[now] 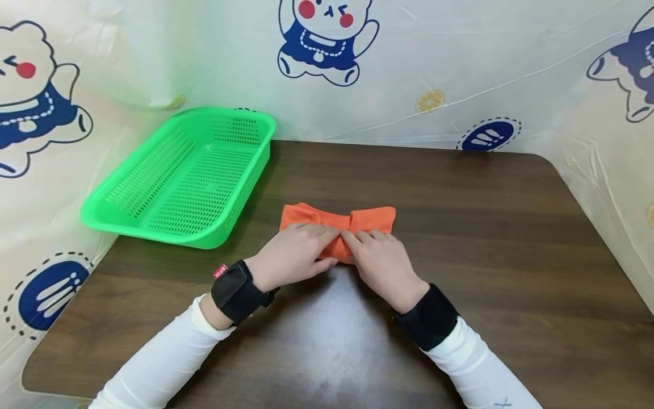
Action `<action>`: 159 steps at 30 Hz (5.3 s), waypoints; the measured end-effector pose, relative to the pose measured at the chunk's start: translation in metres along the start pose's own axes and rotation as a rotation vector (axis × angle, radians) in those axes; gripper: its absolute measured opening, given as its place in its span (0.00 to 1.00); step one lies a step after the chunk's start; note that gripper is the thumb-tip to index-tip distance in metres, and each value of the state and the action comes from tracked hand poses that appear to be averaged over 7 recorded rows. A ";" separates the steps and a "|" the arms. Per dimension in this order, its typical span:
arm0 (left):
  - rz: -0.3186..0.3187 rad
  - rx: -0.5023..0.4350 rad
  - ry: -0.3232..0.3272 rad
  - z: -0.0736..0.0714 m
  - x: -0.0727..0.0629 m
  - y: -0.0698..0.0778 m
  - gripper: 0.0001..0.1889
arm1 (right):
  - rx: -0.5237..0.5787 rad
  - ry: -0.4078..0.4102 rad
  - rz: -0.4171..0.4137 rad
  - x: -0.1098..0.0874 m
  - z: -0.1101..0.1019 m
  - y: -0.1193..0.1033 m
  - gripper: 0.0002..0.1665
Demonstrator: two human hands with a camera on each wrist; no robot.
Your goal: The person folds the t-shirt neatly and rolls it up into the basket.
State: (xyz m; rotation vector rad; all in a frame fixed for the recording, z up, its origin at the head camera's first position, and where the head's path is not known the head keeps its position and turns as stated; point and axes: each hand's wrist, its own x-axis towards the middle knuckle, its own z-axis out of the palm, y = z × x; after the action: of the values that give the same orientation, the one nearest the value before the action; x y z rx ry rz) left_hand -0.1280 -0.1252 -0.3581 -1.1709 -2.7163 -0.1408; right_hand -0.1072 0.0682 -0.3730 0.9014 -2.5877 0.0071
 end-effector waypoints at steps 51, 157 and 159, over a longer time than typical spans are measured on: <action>0.010 -0.075 -0.274 -0.014 -0.008 0.001 0.12 | 0.479 -0.559 0.233 0.009 -0.003 0.026 0.31; -0.166 -0.057 -0.311 0.007 -0.001 -0.021 0.27 | 0.196 -0.437 0.227 0.001 -0.004 0.016 0.41; -0.173 -0.026 -0.318 0.008 -0.002 -0.022 0.28 | 0.202 -0.455 0.234 0.001 -0.004 0.018 0.38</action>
State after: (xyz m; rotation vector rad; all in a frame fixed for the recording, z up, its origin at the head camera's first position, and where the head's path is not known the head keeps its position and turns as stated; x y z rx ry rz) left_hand -0.1436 -0.1402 -0.3663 -1.0414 -3.1014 -0.0133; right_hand -0.1171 0.0821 -0.3672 0.7255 -3.1526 0.1479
